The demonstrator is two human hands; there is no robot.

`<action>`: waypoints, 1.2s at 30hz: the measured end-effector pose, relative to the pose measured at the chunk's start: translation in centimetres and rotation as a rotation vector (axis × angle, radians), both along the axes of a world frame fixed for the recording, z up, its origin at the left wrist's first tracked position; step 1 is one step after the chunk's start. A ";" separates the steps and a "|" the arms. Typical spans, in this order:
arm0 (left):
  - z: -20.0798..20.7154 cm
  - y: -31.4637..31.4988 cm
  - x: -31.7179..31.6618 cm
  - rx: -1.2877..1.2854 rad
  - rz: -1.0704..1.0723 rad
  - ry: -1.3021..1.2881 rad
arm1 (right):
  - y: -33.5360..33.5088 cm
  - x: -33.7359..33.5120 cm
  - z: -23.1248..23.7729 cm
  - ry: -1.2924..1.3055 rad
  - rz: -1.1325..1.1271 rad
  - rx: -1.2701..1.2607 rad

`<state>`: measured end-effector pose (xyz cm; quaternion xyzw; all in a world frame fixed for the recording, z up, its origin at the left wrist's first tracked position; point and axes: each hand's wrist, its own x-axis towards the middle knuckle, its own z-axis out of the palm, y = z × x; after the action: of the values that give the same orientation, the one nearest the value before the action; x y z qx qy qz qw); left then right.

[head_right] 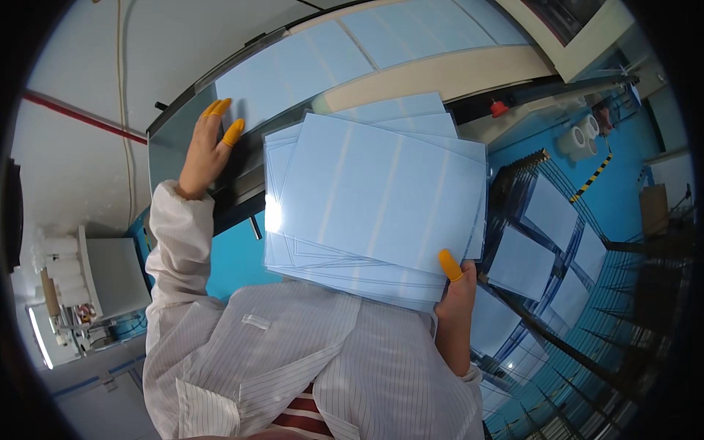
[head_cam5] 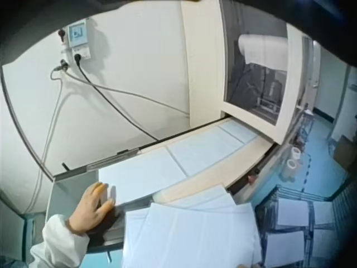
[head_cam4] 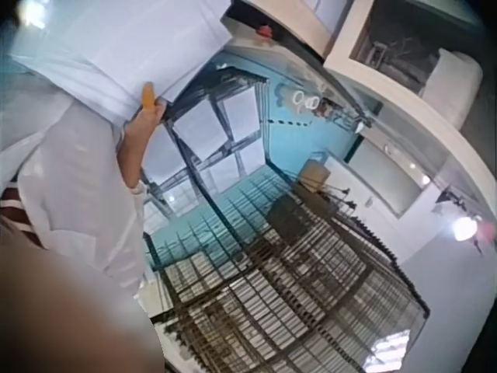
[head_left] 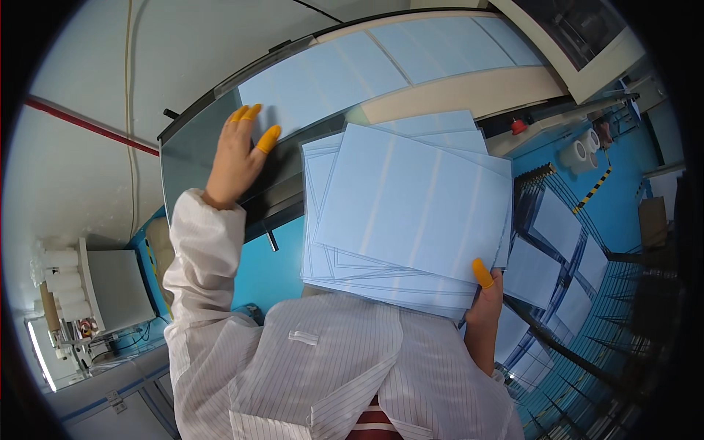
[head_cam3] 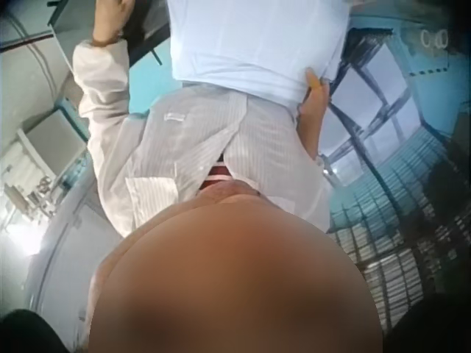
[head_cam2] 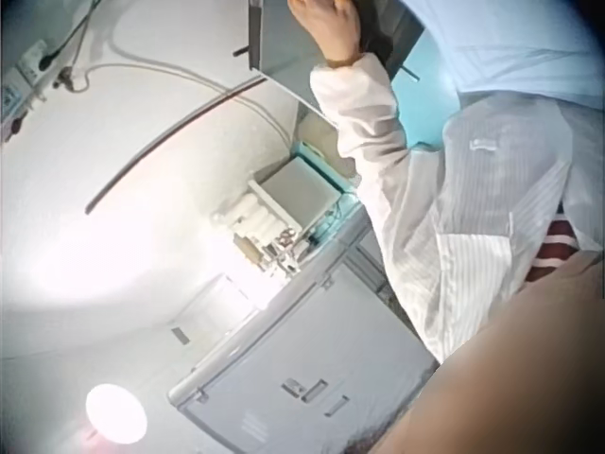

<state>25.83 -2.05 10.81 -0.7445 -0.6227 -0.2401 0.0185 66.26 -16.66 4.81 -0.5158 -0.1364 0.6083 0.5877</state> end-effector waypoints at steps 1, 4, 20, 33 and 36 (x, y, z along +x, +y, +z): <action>0.6 0.1 1.7 0.052 -0.050 -0.051 | -0.1 -0.2 0.3 -0.012 0.007 0.000; 2.6 0.2 6.0 0.021 -0.251 -0.144 | -0.4 -0.6 0.7 -0.061 -0.001 -0.034; 3.6 -4.0 3.6 -0.283 -0.017 -1.387 | 0.2 -0.2 1.4 -0.293 0.162 -0.061; -3.1 -6.5 -20.9 0.117 0.749 -1.123 | 0.9 1.0 -1.5 0.056 0.068 -0.051; -3.0 -4.0 -18.6 0.168 0.717 -0.931 | 1.5 -0.3 0.6 0.056 0.106 -0.030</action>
<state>7.23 -6.03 7.81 -0.3000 -0.7568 -0.5686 -0.1180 66.01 -15.21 5.38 -0.4995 -0.1379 0.6548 0.5502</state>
